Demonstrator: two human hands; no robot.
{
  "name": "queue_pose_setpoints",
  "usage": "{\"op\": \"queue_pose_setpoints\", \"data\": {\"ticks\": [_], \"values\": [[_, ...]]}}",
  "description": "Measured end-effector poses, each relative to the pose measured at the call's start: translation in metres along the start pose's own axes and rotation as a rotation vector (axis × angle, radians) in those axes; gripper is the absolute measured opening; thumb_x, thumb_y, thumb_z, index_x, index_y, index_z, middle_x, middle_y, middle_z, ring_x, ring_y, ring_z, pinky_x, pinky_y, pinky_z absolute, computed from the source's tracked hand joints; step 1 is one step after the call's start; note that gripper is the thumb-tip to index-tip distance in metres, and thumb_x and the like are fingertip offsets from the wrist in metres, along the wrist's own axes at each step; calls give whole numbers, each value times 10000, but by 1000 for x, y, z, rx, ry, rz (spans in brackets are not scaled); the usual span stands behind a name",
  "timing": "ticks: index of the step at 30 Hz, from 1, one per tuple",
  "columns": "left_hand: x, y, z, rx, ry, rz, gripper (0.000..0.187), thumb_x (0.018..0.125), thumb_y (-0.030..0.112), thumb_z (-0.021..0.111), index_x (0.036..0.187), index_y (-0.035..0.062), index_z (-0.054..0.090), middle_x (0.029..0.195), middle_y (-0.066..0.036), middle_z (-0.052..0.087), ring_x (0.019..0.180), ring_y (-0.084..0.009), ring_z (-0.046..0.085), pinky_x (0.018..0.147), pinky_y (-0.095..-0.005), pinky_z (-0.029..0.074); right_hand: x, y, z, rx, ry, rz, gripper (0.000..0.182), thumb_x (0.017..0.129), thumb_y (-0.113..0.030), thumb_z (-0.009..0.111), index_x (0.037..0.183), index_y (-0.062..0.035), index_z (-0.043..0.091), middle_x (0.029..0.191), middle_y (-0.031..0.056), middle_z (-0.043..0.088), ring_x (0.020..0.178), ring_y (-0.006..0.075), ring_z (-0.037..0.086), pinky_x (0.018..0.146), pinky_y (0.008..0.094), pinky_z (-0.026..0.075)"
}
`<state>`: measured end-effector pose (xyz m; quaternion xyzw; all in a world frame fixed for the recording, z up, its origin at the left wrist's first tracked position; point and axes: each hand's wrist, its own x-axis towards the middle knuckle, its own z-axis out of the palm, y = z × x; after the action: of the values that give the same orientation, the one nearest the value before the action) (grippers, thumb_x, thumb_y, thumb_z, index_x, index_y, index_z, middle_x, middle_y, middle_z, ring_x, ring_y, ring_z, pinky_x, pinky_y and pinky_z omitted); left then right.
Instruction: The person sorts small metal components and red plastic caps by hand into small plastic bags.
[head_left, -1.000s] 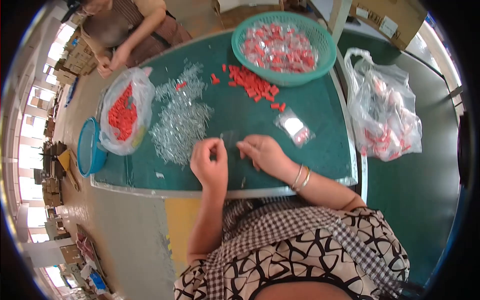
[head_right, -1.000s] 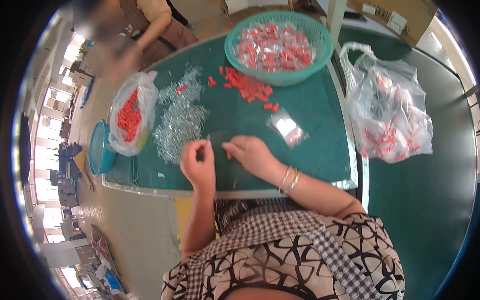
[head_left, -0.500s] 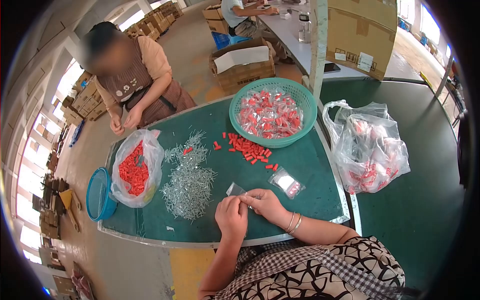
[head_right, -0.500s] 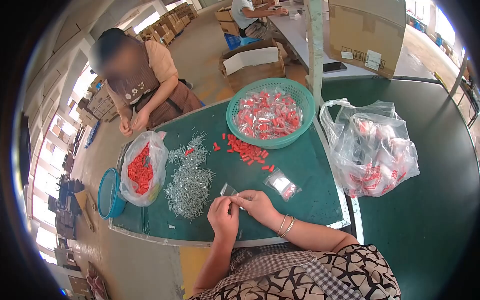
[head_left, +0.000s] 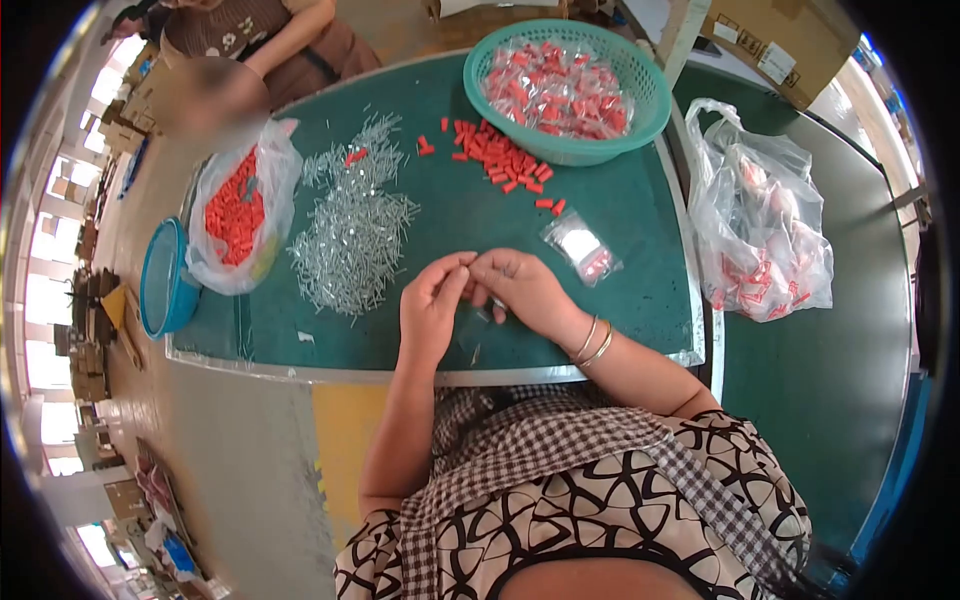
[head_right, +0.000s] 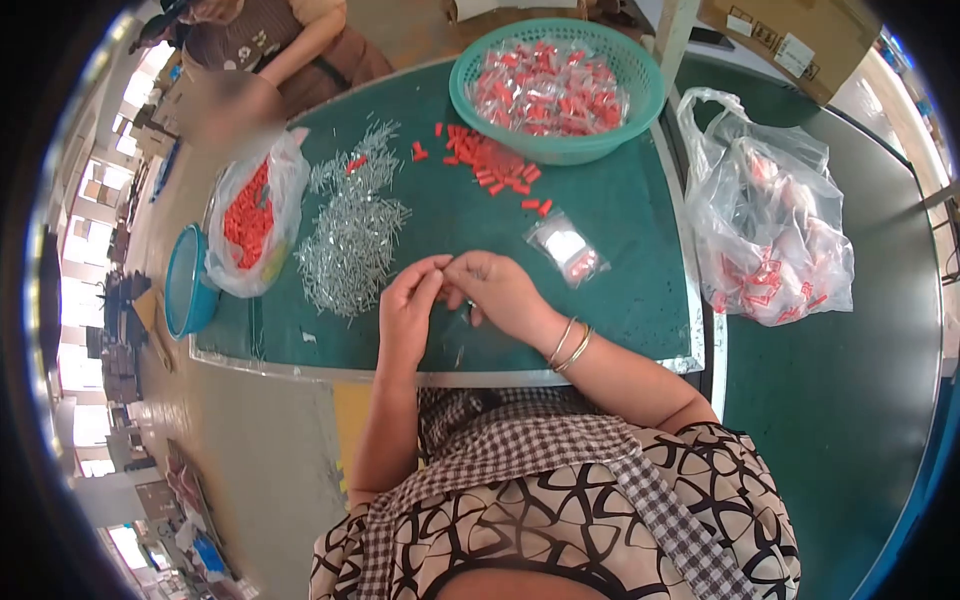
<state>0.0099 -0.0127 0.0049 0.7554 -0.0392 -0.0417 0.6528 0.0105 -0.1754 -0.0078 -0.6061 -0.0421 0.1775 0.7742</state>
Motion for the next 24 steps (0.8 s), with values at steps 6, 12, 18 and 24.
{"op": "queue_pose_setpoints", "data": {"ticks": [6, 12, 18, 24], "values": [[-15, -19, -12, 289, 170, 146, 195, 845, 79, 713, 1021, 2, 682, 918, -71, 667, 806, -168, 636, 728, -289, 513, 4, 0, -6, 161, 195, -16, 290, 1023, -269, 521, 946, -5, 612, 673, -29, 455, 535, 57, 444, 471, 212, 444], [-58, -19, -11, 831, 21, 361, 278, 716, 69, 769, 974, 23, 677, 908, -121, 617, 827, -307, 597, 756, -406, 486, 2, 0, -5, 230, 96, 58, 319, 1020, -317, 536, 810, -79, 499, 627, -52, 370, 504, 50, 348, 467, 228, 399], [-44, -31, -14, 837, 58, 398, 138, 758, 24, 719, 871, 18, 640, 853, -107, 609, 800, -322, 591, 706, -428, 489, -1, -10, -1, 252, -40, 130, 315, 1022, -275, 524, 1083, 24, 602, 631, -49, 409, 509, 41, 354, 467, 218, 396], [-43, -34, -22, 625, 172, 314, 132, 768, -6, 706, 864, 25, 621, 859, -110, 640, 793, -320, 611, 687, -400, 482, 0, -5, -8, 99, -64, 192, 312, 1002, -283, 561, 1046, 3, 677, 627, -50, 474, 568, 62, 446, 554, 211, 414]]}}
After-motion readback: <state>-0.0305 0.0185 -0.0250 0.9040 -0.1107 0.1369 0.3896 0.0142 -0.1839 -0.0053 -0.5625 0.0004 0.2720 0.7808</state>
